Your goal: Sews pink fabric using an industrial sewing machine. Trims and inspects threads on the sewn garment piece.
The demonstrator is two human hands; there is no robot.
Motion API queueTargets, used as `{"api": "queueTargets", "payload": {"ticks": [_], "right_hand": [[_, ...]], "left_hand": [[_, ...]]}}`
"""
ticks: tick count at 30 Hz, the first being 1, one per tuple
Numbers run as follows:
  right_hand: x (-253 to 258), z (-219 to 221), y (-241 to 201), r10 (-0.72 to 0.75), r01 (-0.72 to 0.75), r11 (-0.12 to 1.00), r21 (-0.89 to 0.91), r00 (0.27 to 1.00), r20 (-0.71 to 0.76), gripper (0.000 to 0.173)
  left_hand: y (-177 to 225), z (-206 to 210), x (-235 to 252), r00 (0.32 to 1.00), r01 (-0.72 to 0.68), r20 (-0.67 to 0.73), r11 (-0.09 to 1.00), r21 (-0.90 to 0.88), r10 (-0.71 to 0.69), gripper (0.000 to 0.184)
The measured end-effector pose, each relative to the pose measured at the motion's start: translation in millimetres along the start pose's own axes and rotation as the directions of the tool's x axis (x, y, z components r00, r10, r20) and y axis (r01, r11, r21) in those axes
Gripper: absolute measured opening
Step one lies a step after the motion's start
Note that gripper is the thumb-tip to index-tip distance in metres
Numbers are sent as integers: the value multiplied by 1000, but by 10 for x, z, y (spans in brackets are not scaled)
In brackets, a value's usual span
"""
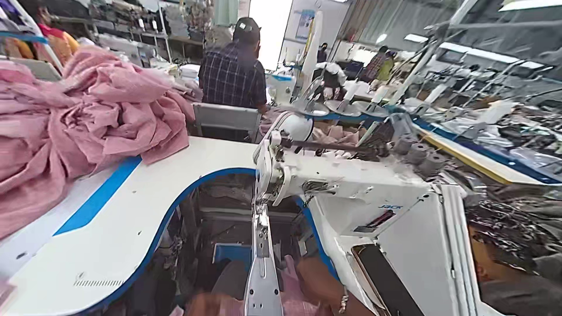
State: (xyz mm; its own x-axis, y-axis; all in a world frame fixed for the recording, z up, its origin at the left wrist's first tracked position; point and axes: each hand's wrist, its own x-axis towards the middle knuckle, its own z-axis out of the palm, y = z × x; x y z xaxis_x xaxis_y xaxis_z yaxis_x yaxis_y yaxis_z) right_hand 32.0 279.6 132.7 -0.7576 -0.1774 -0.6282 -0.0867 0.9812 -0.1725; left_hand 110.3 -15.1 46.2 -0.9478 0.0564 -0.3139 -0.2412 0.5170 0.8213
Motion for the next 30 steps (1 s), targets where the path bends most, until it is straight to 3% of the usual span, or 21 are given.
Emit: {"api": "queueTargets", "payload": {"ticks": [2,3,4,6,7,8,10,11,12,13,14,15,16,17,19,22,24,25,27,30], "right_hand": [[-251,-72,-286,-122,213,944,252,935,-333,31],[-330,8,-438,-237,417,869,268,825,-513,33],[-402,193,-561,-348,598,781,181,657,-669,34],[-431,330,-590,-487,704,696,-144,315,-814,21],[-368,337,-543,-521,683,684,-256,211,-827,14],[-310,345,-500,-532,682,675,-281,186,-826,13],[-288,381,-517,-501,706,674,-216,223,-837,15],[-294,361,-541,-462,690,704,-166,267,-846,15],[-311,282,-522,-398,634,768,-90,363,-842,19],[-320,144,-455,-289,511,859,26,527,-799,30],[-272,-17,-362,-131,318,935,158,723,-679,46],[-146,-164,-238,25,108,967,229,860,-510,50],[-6,-247,-135,111,-14,971,237,910,-400,44],[49,-301,-121,132,-52,976,211,913,-386,39],[-28,-400,-329,35,67,984,166,836,-547,36],[-45,-233,-551,-190,388,921,38,532,-825,28],[45,-104,-499,-298,507,858,-76,373,-878,23],[84,-67,-444,-324,565,821,-79,347,-880,21],[147,-73,-364,-352,669,743,-14,373,-858,19],[190,-78,-326,-420,670,741,-47,408,-811,17]], "left_hand": [[523,-71,60,980,-193,-85,965,-176,181,28],[827,-113,25,974,-221,-37,914,-341,222,29],[1039,-175,-68,961,-145,135,853,-502,243,36],[1294,-215,-49,874,0,362,744,-668,325,54],[1324,-240,38,885,-71,311,762,-643,345,54],[1319,-242,171,929,-227,142,829,-511,342,47],[1271,-76,472,905,-400,-189,913,-76,381,31],[1281,68,555,882,-397,-250,916,60,399,33],[1314,207,558,884,-358,-269,924,135,381,42],[1346,285,506,912,-302,-234,938,169,336,52],[1347,288,438,948,-240,-164,951,194,272,60],[1331,270,402,967,-202,-110,956,211,228,64],[1311,250,402,974,-186,-89,958,218,209,66],[1314,229,435,975,-182,-87,962,204,203,70],[1351,185,529,964,-213,-136,969,127,230,79],[1190,184,528,860,-425,-223,886,186,460,57],[1053,216,516,779,-502,-246,808,307,577,47],[1015,246,509,752,-515,-252,782,352,609,46],[1023,251,511,740,-537,-233,763,359,631,41],[1044,204,585,742,-566,-188,752,338,643,41]]}}
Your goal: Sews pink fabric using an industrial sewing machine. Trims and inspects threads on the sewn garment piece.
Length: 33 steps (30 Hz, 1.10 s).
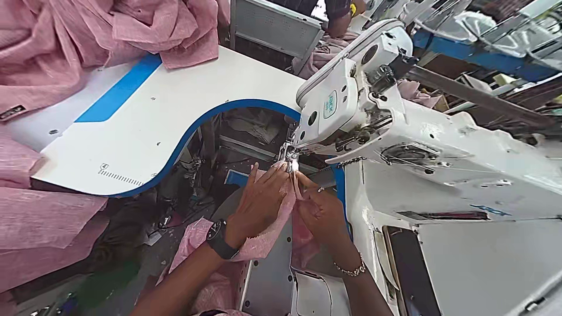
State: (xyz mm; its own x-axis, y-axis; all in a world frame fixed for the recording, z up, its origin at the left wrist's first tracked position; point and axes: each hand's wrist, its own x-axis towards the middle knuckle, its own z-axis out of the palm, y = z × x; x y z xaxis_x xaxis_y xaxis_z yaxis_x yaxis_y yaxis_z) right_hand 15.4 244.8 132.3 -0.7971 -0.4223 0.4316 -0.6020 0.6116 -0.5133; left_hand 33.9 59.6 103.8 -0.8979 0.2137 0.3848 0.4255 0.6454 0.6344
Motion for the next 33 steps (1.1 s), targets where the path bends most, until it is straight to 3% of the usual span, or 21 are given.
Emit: {"api": "queueTargets", "payload": {"ticks": [5,9,11,13,15,18,20,22,24,26,28,31,33], "right_hand": [[-52,-40,-136,-129,162,917,-365,985,114,18],[-69,-41,-266,-102,148,871,-468,987,123,20],[-16,-6,-247,-65,94,936,-339,993,98,19],[58,61,-205,68,-61,996,-67,991,112,22],[124,175,-159,161,-182,971,157,978,136,28],[96,262,-195,167,-165,980,111,986,-11,25],[38,275,-261,232,-209,958,198,968,-100,19],[41,239,-266,359,-319,868,381,933,-36,14],[68,219,-236,416,-375,817,438,910,2,10],[67,222,-236,347,-319,897,306,937,-41,14],[35,272,-331,209,-211,977,8,965,-156,20],[49,354,-483,73,-138,937,-321,975,-208,19],[120,427,-504,26,-117,907,-404,974,-224,22]], "left_hand": [[23,24,60,993,-86,-62,983,165,98,32],[8,27,-17,997,-59,-52,998,-14,59,39],[34,31,-30,996,-41,-86,994,-103,32,42],[45,35,-31,991,-60,-129,988,-141,42,41],[53,15,-14,991,-57,-127,983,-172,35,32],[45,55,19,990,-58,-140,983,-174,33,28],[54,43,29,990,-45,-142,983,-179,20,26],[65,58,38,989,-39,-148,985,-170,14,24],[60,86,61,988,-44,-150,988,-146,22,24],[61,95,100,986,-50,-167,990,-134,28,23],[56,80,107,987,-43,-160,986,-164,16,25],[45,70,106,993,4,-114,972,-237,-32,25],[-5,93,154,991,-3,-129,968,-250,-31,22]]}}
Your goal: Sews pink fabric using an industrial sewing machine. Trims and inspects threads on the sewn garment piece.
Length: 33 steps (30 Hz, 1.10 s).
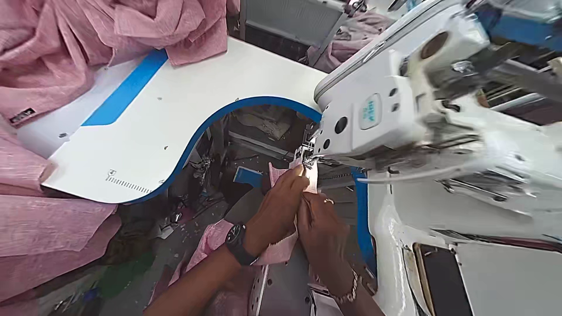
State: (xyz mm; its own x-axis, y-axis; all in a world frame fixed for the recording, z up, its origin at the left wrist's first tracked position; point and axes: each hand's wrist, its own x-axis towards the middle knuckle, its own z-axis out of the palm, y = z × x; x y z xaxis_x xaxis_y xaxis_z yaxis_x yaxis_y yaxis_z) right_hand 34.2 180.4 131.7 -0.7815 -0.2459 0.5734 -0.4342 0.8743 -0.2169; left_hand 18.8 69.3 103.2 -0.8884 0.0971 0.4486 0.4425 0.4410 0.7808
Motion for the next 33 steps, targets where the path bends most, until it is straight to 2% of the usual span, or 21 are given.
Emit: {"api": "queueTargets", "payload": {"ticks": [3,5,6,7,9,10,11,12,13,14,15,17,20,23,28,30,33], "right_hand": [[83,22,32,-21,20,1000,-18,1000,-10,24],[-10,-196,51,4,0,999,-47,996,86,23],[-123,-383,79,39,-25,996,-86,985,169,22],[-267,-580,121,104,-73,990,-117,955,279,21],[-579,-838,286,254,-239,966,-97,816,519,21],[-690,-890,447,261,-300,953,-42,742,617,23],[-789,-908,567,192,-298,953,51,730,656,24],[-835,-933,556,71,-213,965,154,776,627,26],[-744,-985,403,-82,-56,973,225,826,558,29],[-618,-1055,122,-218,114,966,233,841,495,29],[-535,-1126,-203,-292,226,955,190,821,490,25],[-542,-1116,-605,-270,243,961,129,737,620,17],[-395,-1128,-551,-55,64,998,19,619,783,27],[-257,-1353,-536,12,83,993,-80,618,786,37],[-253,-1235,-441,15,97,992,-77,522,853,28],[-279,-1241,-354,5,112,990,-84,572,820,30],[-265,-1441,-139,105,121,951,-283,736,669,19]], "left_hand": [[-82,51,111,998,-31,-59,999,13,32,18],[-18,-23,51,999,24,-38,1000,-17,-25,22],[93,-131,-40,991,129,28,990,-62,-128,29],[223,-284,-160,955,270,157,957,-109,-252,38],[431,-553,-395,856,424,371,899,-105,-360,44],[502,-588,-498,858,404,378,911,-80,-347,35],[532,-568,-603,893,336,335,940,-53,-300,25],[526,-509,-687,938,249,256,968,-29,-233,22],[487,-425,-715,975,163,153,987,-9,-160,23],[446,-341,-723,994,91,66,996,1,-91,23],[411,-257,-737,999,35,2,999,3,-35,21],[338,-162,-763,998,-4,-61,1000,-11,3,20],[191,-108,-552,995,25,-88,993,-119,-36,24],[257,-138,-537,996,83,-29,993,-78,-86,24],[293,-205,-705,998,57,-8,998,-8,-57,22],[276,-167,-707,998,54,-39,998,-14,-55,22],[278,-194,-710,994,91,-60,996,-2,-91,23]]}}
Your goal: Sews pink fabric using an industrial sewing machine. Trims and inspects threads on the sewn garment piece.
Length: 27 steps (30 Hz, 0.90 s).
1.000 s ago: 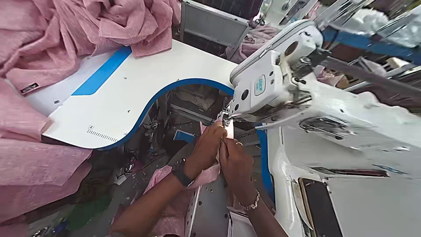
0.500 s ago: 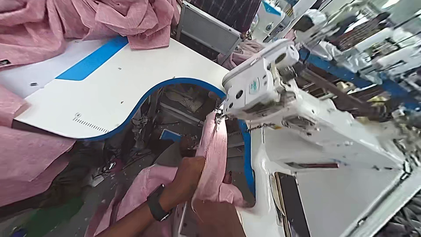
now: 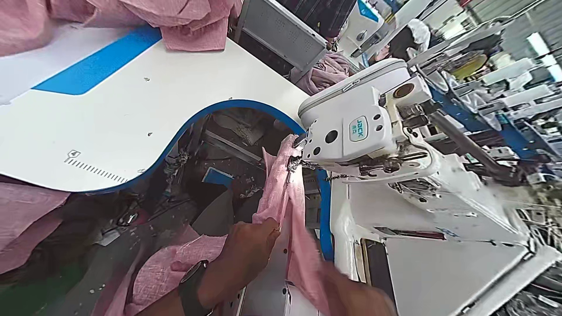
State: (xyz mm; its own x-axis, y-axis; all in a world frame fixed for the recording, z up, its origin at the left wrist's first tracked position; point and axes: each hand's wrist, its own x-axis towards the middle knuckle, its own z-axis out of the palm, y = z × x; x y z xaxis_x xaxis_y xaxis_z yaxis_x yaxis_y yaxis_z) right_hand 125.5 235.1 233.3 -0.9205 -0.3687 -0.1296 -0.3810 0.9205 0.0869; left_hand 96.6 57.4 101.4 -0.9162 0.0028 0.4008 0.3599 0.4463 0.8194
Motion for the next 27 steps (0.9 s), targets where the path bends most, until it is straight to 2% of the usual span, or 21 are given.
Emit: {"api": "queueTargets", "payload": {"ticks": [2,5,8,10,12,14,16,19,21,23,25,27], "right_hand": [[-62,122,57,33,-47,989,-139,994,-106,19],[-136,399,-219,-130,85,974,-210,970,-208,21],[-81,439,-327,-234,173,958,-230,933,-273,19],[-95,384,-223,-176,133,972,-194,958,-228,15],[-121,254,4,-34,-1,981,-193,983,-181,11],[-139,181,188,13,-67,968,-243,976,-217,12],[-173,246,63,-103,57,978,-203,969,-223,10],[-49,403,-263,-263,249,965,-86,919,-292,8],[38,399,-335,-232,233,972,-33,931,-282,11],[115,364,-332,-177,177,984,-20,957,-228,14],[181,363,-289,-155,152,988,-31,962,-224,19],[244,356,-242,-154,152,988,-27,960,-232,23]], "left_hand": [[-5,-21,2,1000,6,9,1000,6,-6,23],[33,4,2,999,-17,45,999,45,15,22],[86,17,-31,997,-26,72,994,102,19,23],[89,-3,-79,998,-6,69,994,107,-1,23],[97,-44,-91,996,22,85,996,85,-30,22],[121,-59,-79,995,34,95,997,76,-41,22],[145,-39,-85,994,15,106,997,72,-23,23],[183,-15,-69,995,-28,101,996,82,20,25],[180,-34,-51,994,-27,111,995,92,17,23],[165,-83,40,982,10,189,997,72,-23,22],[175,-150,131,951,62,301,997,45,-73,22],[175,-184,161,931,90,353,996,20,-91,24]]}}
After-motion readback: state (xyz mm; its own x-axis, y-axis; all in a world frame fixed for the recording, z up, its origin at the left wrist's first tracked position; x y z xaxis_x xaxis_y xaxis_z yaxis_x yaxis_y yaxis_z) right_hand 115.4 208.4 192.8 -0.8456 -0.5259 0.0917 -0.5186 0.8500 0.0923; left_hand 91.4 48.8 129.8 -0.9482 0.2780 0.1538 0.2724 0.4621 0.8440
